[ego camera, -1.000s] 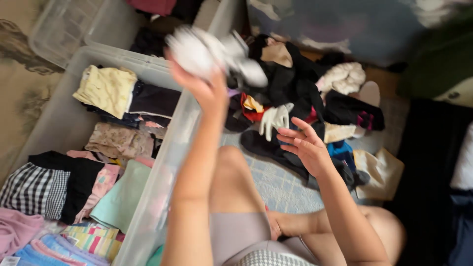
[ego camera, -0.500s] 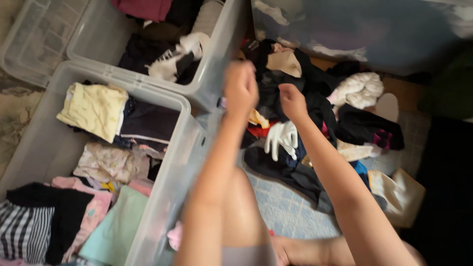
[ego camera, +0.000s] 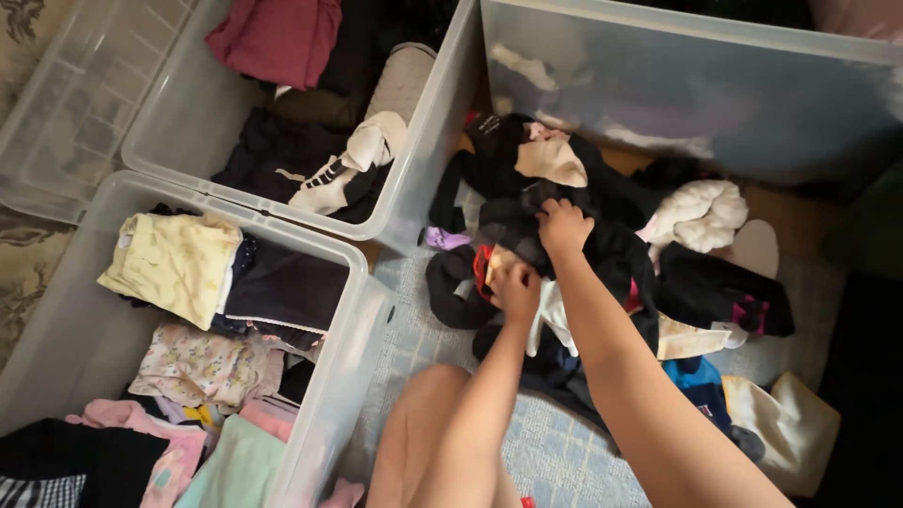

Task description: Sorting and organizing a pile of socks and small clothing items into storage bins.

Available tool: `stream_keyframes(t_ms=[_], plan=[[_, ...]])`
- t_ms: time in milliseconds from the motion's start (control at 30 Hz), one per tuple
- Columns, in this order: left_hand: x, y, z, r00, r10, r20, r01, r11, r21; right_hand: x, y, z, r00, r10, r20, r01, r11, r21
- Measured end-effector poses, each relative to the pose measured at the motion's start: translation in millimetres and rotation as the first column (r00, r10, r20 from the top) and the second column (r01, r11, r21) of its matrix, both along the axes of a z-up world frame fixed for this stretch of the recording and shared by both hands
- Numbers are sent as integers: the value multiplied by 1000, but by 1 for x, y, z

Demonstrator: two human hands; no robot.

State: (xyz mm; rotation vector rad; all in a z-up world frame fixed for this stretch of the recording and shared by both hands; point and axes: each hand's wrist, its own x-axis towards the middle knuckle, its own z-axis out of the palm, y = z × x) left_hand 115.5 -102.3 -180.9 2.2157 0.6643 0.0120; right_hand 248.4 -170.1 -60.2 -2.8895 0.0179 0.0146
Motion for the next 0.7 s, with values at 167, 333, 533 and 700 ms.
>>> stream_keyframes(t_ms=[167, 333, 533, 700], plan=[[21, 16, 84, 990, 131, -48, -133, 991, -34, 5, -55, -76, 984, -168, 57, 54, 589, 807], [32, 17, 155, 976, 183, -115, -190, 981, -46, -70, -184, 35, 938, -330, -110, -44, -427, 903], [2, 23, 232, 904, 279, 324, 17, 733, -680, -191, -262, 228, 954, -296, 41, -176, -447, 877], [-55, -2, 311, 850, 160, 501, 311, 616, -724, -258, -316, 262, 920, -374, 115, -324, -562, 761]])
